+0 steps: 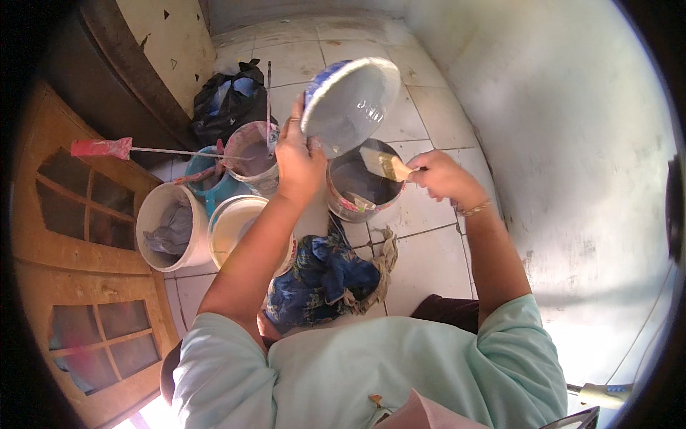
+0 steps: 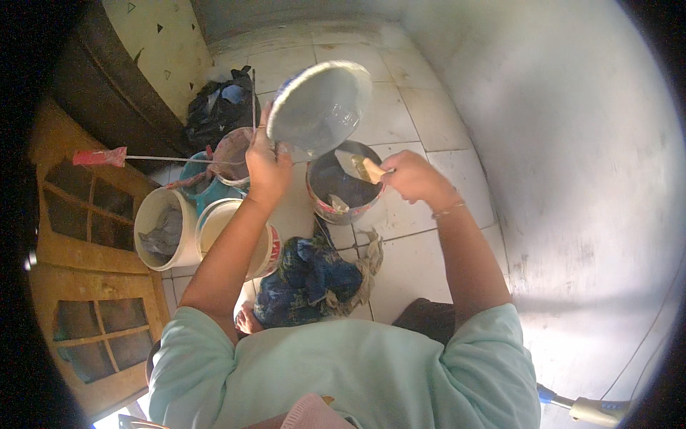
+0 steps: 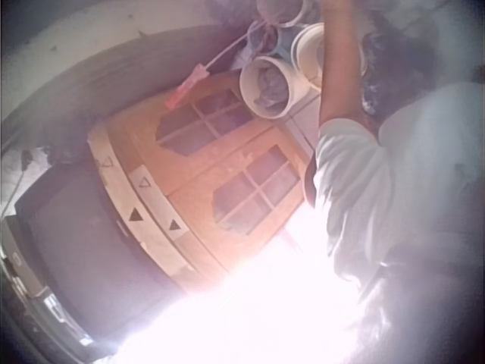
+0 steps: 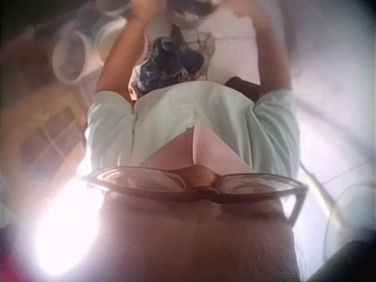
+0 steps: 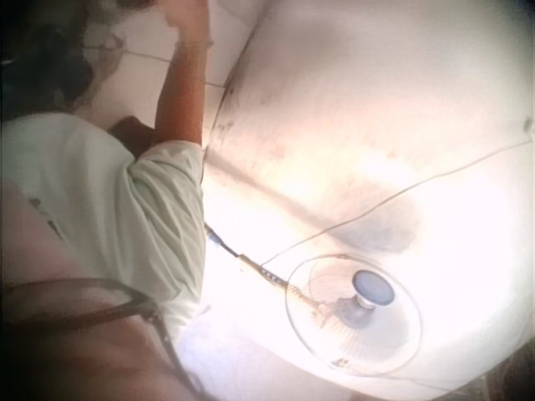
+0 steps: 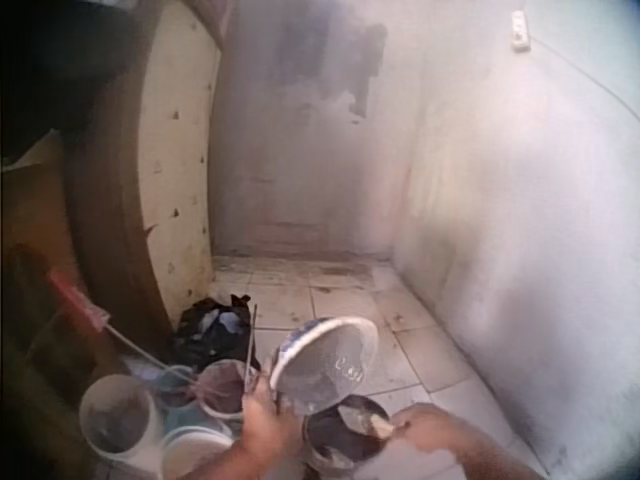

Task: The person mixes paint by hand in several buckets, using a wooden stick to stir the liquid and a brush to transfer paint between containers.

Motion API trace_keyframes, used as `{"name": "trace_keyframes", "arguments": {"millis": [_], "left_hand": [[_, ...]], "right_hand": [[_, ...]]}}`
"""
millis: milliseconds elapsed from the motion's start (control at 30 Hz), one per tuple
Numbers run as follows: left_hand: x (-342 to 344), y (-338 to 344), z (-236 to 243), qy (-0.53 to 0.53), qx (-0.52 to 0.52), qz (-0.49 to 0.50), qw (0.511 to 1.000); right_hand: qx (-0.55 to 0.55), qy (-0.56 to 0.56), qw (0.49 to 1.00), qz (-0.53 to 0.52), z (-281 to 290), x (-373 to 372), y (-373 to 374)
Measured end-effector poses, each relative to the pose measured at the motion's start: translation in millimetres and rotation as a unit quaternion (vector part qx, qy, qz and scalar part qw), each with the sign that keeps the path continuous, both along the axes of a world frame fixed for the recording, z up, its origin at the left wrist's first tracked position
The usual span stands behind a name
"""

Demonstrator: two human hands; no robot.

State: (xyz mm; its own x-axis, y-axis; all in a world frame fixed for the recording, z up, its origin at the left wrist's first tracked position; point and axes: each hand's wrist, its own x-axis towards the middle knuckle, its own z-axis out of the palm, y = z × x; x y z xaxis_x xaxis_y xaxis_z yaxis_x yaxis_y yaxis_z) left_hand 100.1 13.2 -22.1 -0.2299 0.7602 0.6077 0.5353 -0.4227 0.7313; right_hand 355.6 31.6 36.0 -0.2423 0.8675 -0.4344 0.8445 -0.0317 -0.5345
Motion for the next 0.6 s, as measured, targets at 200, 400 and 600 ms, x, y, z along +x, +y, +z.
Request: {"name": "trace_keyframes", "arguments": {"millis": [200, 400, 600], "left_hand": [[-15, 13, 5, -0.29, -0.231, -0.029, 0.928], [-20, 16, 7, -0.438, -0.303, -0.099, 0.841], [-27, 20, 6, -0.513, -0.375, -0.148, 0.758]], "right_hand": [[0.034, 0.119, 0.992, -0.021, 74, 10, -7], [0.125, 0.179, 0.976, -0.028, 80, -9, -6], [0.29, 0.018, 0.949, 0.126, 64, -38, 12]]}}
